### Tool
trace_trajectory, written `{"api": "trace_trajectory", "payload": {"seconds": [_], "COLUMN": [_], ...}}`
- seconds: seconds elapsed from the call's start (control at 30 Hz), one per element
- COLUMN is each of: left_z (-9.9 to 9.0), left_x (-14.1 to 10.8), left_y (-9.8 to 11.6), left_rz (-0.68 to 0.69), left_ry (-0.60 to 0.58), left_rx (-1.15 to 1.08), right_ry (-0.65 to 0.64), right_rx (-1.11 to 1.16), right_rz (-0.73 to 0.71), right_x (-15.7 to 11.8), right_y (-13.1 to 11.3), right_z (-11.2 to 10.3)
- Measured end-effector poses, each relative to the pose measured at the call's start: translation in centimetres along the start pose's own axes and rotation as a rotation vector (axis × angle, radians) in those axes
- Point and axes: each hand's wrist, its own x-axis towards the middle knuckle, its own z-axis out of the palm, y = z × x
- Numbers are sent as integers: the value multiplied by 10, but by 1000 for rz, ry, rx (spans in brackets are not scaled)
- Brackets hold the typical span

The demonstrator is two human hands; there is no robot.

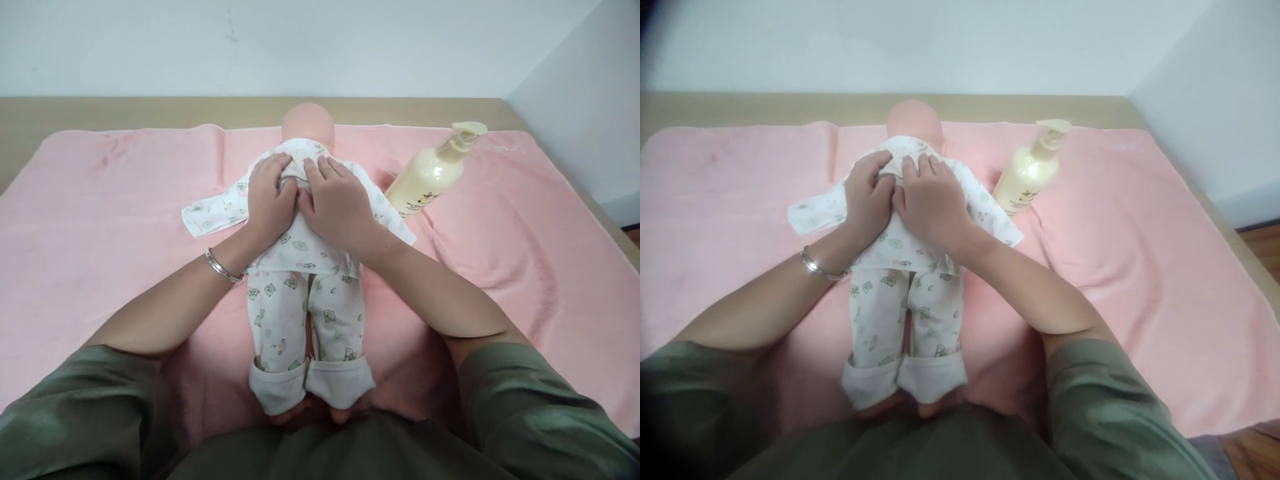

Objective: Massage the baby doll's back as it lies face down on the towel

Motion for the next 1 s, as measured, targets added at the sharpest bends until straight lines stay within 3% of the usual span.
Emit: {"api": "trace_trajectory", "payload": {"seconds": [0.4,0.77,1.0], "left_z": [0,-1,0], "left_x": [-1,0,-1], "left_y": [-1,1,-1], "left_rz": [22,46,66], "left_ry": [-8,-1,11], "left_rx": [22,28,18], "right_ry": [-94,-31,-90], "right_rx": [25,-63,-57], "right_rz": [-22,20,-4], "right_x": [20,4,15], "right_y": [23,3,12], "right_z": [8,-4,-2]}}
